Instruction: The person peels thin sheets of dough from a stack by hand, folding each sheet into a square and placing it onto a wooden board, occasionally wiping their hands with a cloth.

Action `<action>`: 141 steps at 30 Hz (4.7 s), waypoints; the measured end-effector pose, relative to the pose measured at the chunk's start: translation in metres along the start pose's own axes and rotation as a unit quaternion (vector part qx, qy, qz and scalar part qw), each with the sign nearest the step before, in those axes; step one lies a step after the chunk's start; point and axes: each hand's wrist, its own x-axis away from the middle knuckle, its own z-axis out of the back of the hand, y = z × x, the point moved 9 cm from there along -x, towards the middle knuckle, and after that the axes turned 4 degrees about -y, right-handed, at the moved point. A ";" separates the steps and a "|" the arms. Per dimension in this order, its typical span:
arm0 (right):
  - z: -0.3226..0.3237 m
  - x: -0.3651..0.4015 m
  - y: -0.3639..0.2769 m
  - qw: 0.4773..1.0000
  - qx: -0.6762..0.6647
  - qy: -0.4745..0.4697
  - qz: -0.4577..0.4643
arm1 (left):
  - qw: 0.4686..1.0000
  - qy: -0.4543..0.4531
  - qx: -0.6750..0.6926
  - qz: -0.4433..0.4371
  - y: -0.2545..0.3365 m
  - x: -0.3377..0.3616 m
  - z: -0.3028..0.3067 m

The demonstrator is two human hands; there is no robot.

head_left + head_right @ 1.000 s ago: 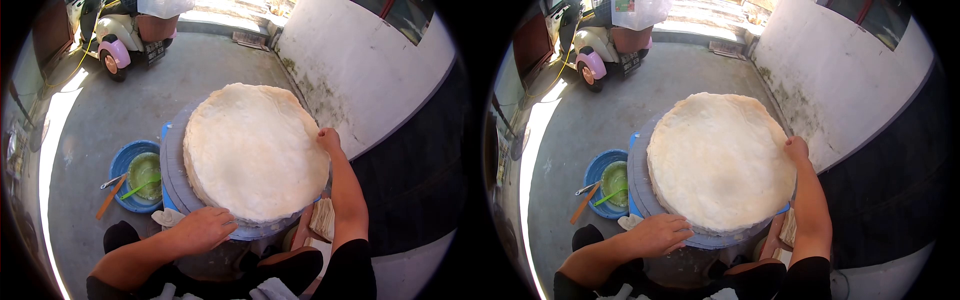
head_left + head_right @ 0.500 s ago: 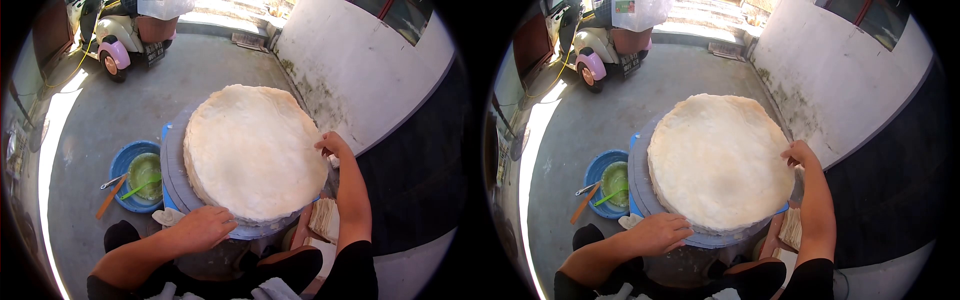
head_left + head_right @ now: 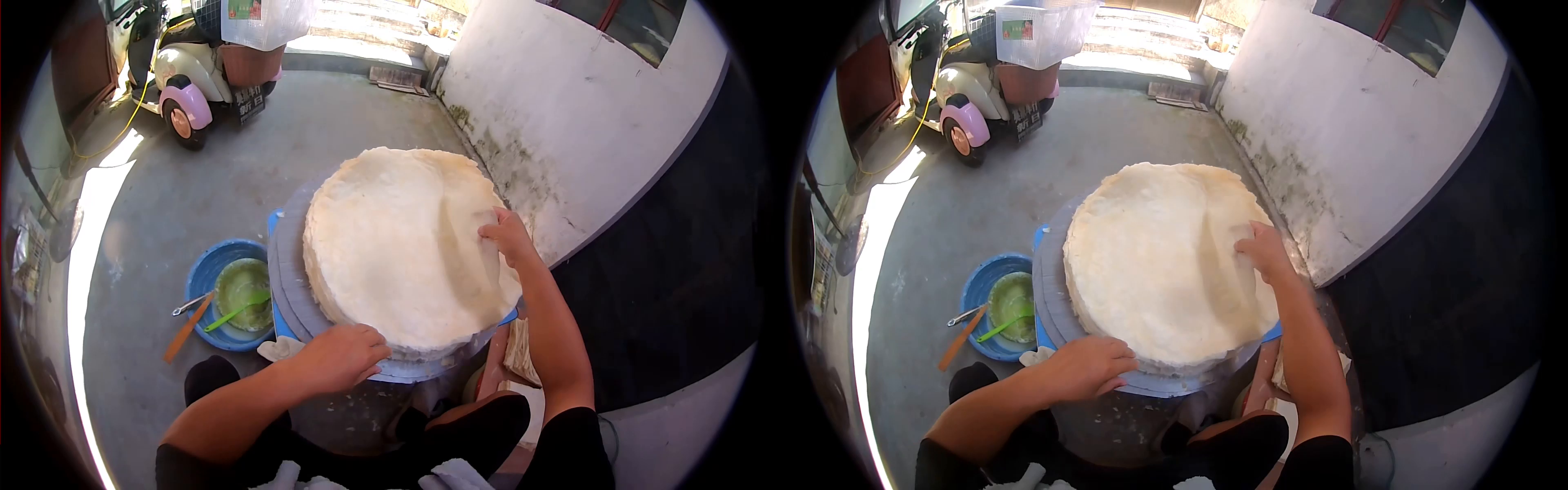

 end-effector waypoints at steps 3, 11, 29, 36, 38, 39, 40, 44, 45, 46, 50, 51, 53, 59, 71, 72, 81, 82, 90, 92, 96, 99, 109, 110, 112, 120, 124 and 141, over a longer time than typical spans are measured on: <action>-0.028 0.010 -0.011 0.998 0.066 -0.016 0.020 | 1.000 0.014 -0.001 0.014 -0.009 -0.001 -0.002; -0.148 0.110 -0.101 0.978 0.044 -0.177 0.098 | 0.977 0.154 0.014 0.147 -0.060 0.008 0.042; -0.149 0.336 -0.180 0.836 0.314 -0.276 0.356 | 0.897 0.384 0.058 0.209 -0.155 0.066 0.084; -0.087 0.286 -0.160 0.959 0.180 -0.140 0.168 | 0.883 0.367 0.055 0.289 -0.129 0.088 0.055; -0.073 0.270 -0.162 0.974 0.138 -0.128 0.125 | 0.885 0.364 0.038 0.288 -0.123 0.095 0.054; -0.066 0.260 -0.160 0.978 0.122 -0.115 0.124 | 0.884 0.354 0.057 0.300 -0.120 0.099 0.051; -0.061 0.246 -0.155 0.975 0.113 -0.111 0.154 | 0.879 0.383 0.078 0.273 -0.117 0.104 0.049; -0.035 0.185 -0.129 0.954 0.126 -0.113 0.248 | 0.874 0.392 0.062 0.279 -0.117 0.113 0.036; -0.026 0.180 -0.132 0.953 0.134 -0.085 0.257 | 0.876 0.392 0.070 0.273 -0.117 0.112 0.034; -0.020 0.182 -0.144 0.950 0.131 -0.098 0.267 | 0.869 0.402 0.063 0.282 -0.111 0.113 0.034; -0.032 0.186 -0.150 0.927 0.284 -0.184 0.163 | 0.834 0.477 0.013 0.278 -0.099 0.140 0.040; -0.028 0.187 -0.152 0.925 0.287 -0.177 0.174 | 0.829 0.486 0.009 0.275 -0.099 0.132 0.038; -0.015 0.160 -0.120 0.960 0.174 -0.116 0.186 | 0.837 0.435 0.074 0.323 -0.103 0.129 0.042; 0.012 0.173 -0.129 0.963 0.059 -0.021 0.261 | 0.905 0.318 -0.001 0.282 -0.085 0.095 0.034; 0.020 0.237 -0.218 0.975 0.073 0.003 0.208 | 0.907 0.360 0.092 0.198 -0.041 0.145 0.218; 0.026 0.239 -0.228 0.973 0.063 0.011 0.224 | 0.898 0.376 0.175 0.148 -0.041 0.144 0.234; 0.085 0.194 -0.287 0.957 0.010 0.030 0.287 | 0.877 0.417 0.215 0.105 -0.002 0.101 0.363; 0.090 0.179 -0.285 0.958 0.029 0.036 0.282 | 0.878 0.417 0.192 0.132 -0.007 0.092 0.367; 0.122 0.076 -0.256 0.966 0.107 0.088 0.220 | 0.874 0.418 0.159 0.188 -0.068 0.007 0.387; 0.134 0.073 -0.266 0.959 0.097 0.118 0.237 | 0.873 0.430 0.150 0.174 -0.070 -0.008 0.399; 0.156 0.098 -0.277 0.932 0.088 0.192 0.296 | 0.871 0.464 0.137 0.090 -0.063 -0.016 0.408; 0.154 0.143 -0.263 0.901 0.126 0.246 0.335 | 0.853 0.493 0.167 0.038 -0.035 0.001 0.373; 0.052 0.228 -0.058 0.923 0.202 0.098 0.313 | 0.902 0.343 0.201 0.168 -0.088 0.085 0.099; 0.041 0.232 -0.048 0.925 0.226 0.073 0.295 | 0.921 0.310 0.168 0.165 -0.087 0.086 0.083; 0.032 0.237 -0.031 0.928 0.257 0.029 0.270 | 0.938 0.274 0.136 0.163 -0.085 0.093 0.065; 0.036 0.210 -0.060 0.936 0.278 -0.065 0.209 | 0.953 0.203 0.154 0.162 -0.072 0.100 0.055; 0.034 0.135 -0.105 0.959 0.258 -0.052 0.102 | 0.947 0.206 0.189 0.158 -0.073 0.102 0.053; -0.130 -0.085 -0.053 0.891 0.407 -0.019 0.202 | 0.723 0.253 0.488 0.419 -0.155 0.137 -0.009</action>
